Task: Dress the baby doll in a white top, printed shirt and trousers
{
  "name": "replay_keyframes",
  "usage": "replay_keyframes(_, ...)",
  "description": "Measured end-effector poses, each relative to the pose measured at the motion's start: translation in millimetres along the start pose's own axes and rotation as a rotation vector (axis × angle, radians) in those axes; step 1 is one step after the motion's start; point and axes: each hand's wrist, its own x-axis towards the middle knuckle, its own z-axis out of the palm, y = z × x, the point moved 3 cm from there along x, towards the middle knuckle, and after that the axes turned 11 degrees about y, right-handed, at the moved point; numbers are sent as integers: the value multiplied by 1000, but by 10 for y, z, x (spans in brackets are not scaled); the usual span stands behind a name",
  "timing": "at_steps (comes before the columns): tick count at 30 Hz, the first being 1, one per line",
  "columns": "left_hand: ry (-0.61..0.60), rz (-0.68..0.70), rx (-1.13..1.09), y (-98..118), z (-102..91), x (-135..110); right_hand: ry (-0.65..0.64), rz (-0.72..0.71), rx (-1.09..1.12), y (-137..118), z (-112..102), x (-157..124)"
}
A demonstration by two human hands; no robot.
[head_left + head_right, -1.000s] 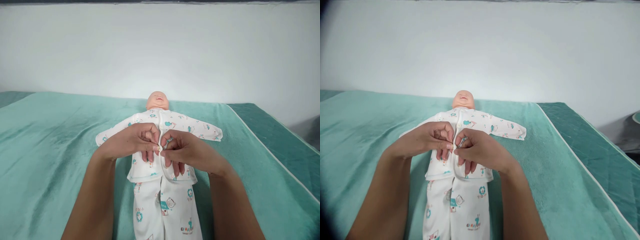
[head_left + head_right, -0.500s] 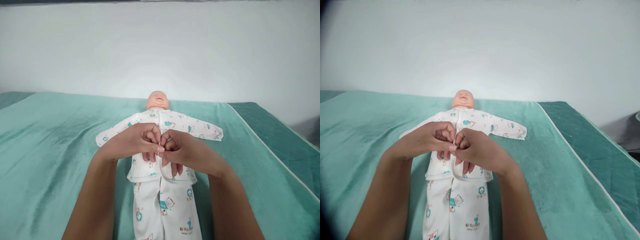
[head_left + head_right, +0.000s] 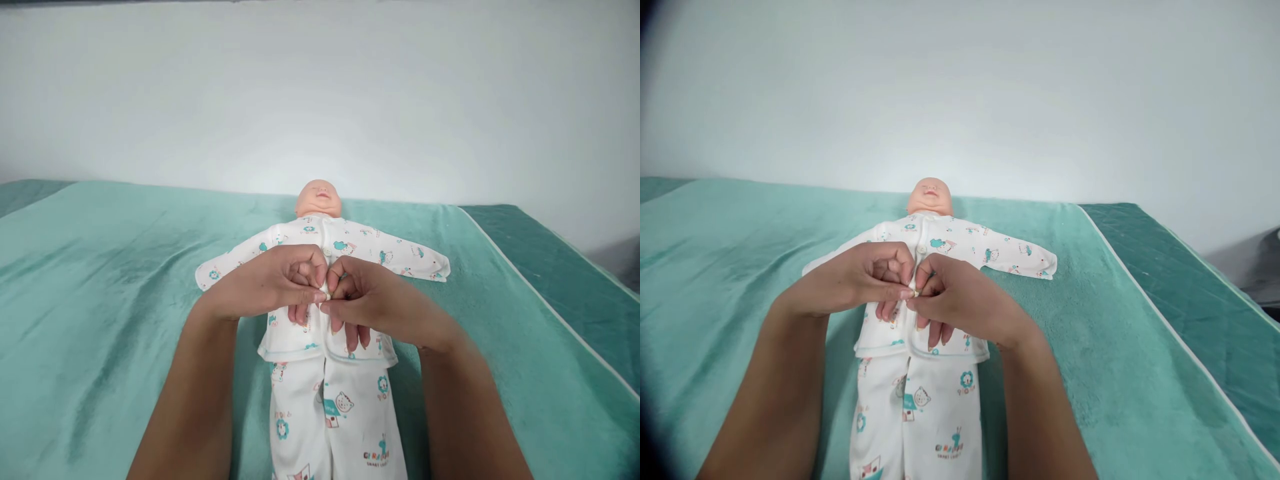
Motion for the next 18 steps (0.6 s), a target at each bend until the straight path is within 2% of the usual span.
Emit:
replay_keyframes(5, 5, 26, -16, -15, 0, 6, -17, -13, 34, 8, -7, 2)
replay_keyframes(14, 112, 164, -130, -67, 4, 33, -24, -23, 16, 15, -23, -16)
replay_keyframes(18, 134, 178, -166, -75, 9, 31, -7, -5, -14, 14, 6, -7)
